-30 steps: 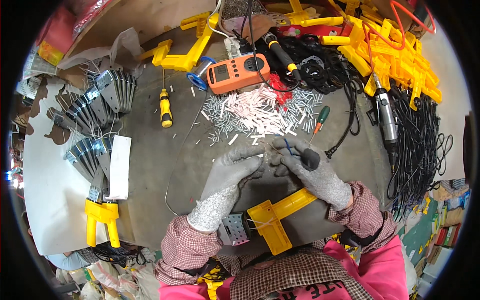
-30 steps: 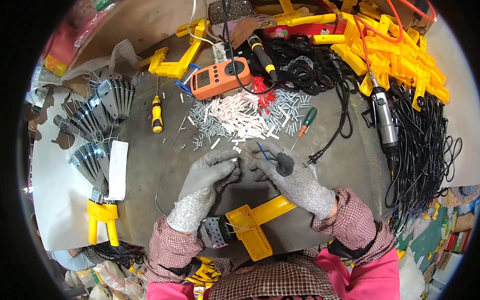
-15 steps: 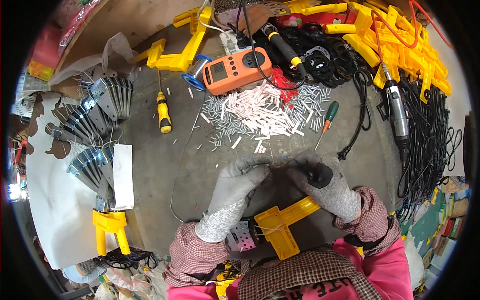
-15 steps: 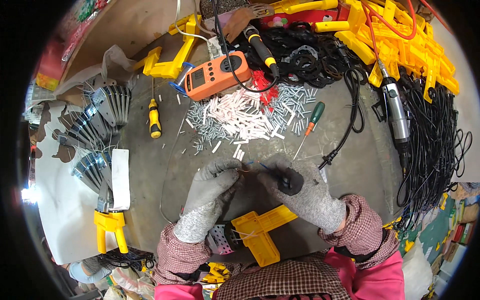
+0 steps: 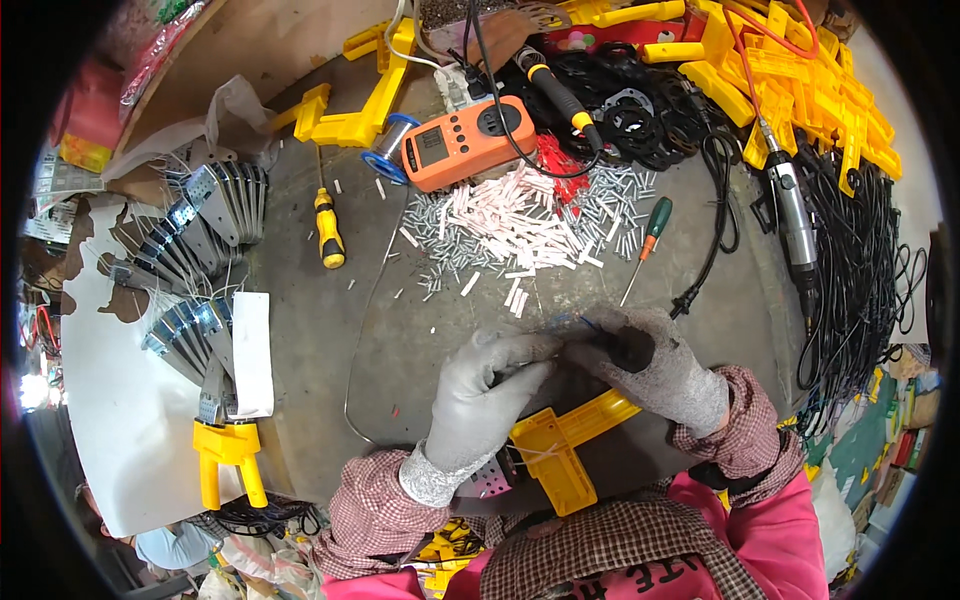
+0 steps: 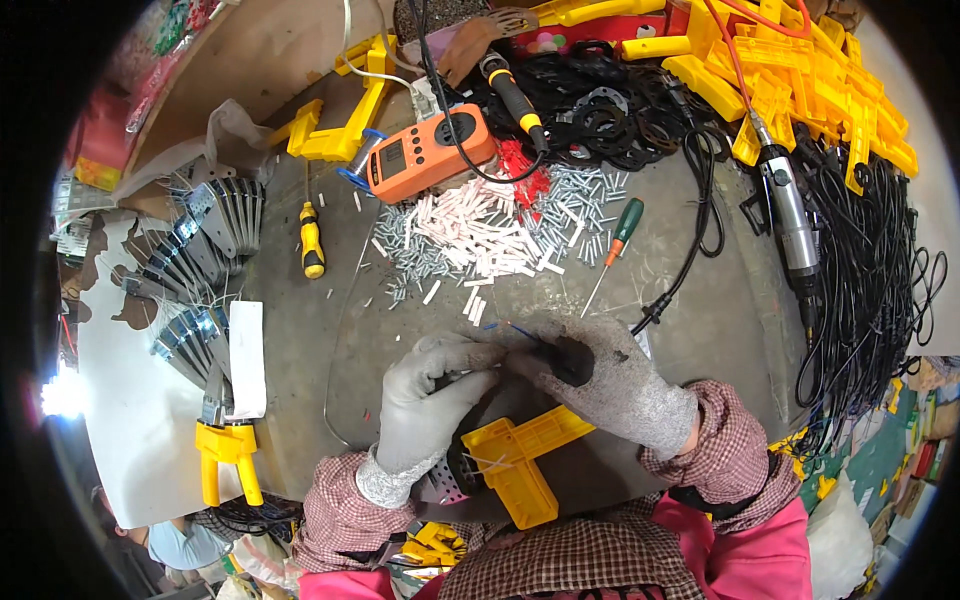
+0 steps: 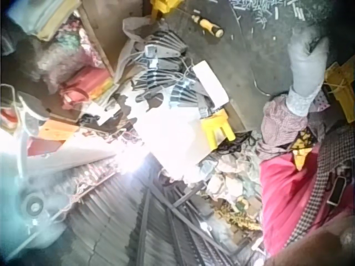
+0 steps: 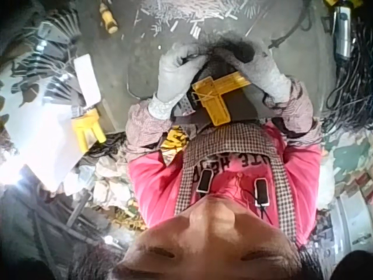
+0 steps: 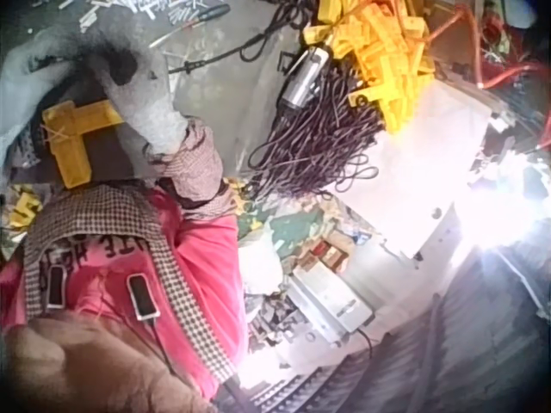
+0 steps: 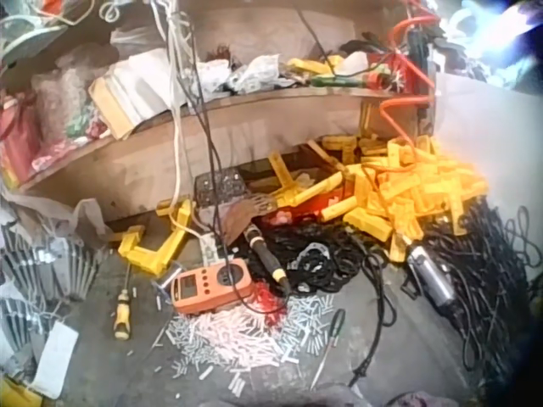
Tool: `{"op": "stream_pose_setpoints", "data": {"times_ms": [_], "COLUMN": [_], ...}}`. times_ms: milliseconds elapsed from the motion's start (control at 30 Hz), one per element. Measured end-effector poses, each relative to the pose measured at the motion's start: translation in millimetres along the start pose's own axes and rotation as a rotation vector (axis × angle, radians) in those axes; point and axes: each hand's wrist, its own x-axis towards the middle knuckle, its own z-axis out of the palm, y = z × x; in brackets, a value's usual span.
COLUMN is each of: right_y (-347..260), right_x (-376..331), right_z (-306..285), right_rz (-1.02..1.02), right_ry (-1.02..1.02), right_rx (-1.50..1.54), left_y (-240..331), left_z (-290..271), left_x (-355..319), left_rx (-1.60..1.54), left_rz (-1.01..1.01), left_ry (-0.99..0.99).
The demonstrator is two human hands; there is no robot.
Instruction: The recorder is assembling yellow plastic handles onto metal hardware components using a soldering iron, pneumatic screwdriver, and small screws.
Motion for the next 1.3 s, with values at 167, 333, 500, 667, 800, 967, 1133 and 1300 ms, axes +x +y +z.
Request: {"op": "stream_pose_setpoints", "data": {"times_ms": [167,333,500,667,800,967,1133,1300], "right_y": [21.7,31.0,13.0,26.2,12.9,5.1,16.6,12.8], "right_x": [-2.2,3.3,-1.6,-1.8,-7.8,-10.5,-8.7,-8.4], "right_z": [-2.3,-2.4,-7.4,4.1,8.2,5.1,6.3,6.8], "right_rz": [-0.170,-0.195,0.113,-0.167,-0.207,-0.194,-0.339,-0.232], "right_ry": [-0.052,-0.024,0.015,0.180,0.188,0.144,0.177,0.176], "right_rx": [0.140,-0.153,0.157,0.076,0.151,0.003,-0.171,-0.077], "left_y": [19.1,13.0,-15.6,-7.7,11.0,17.8,16.3,10.8], "left_z": [8.2,1.6,-36.2,-29.7,-13.1,-9.1,-10.7,-10.3], "left_x": [5.2,26.7,60.8,66.2,28.8,14.9,10.7,7.1], "left_rx": [0.006,0.380,0.979,0.915,-0.248,-0.510,-0.571,-0.550], "left_rz": [-0.023,0.075,0.014,0.027,-0.272,-0.452,-0.459,-0.439], "left_ry": [0.066,0.031,0.172,0.145,0.136,0.110,0.069,0.070]}}
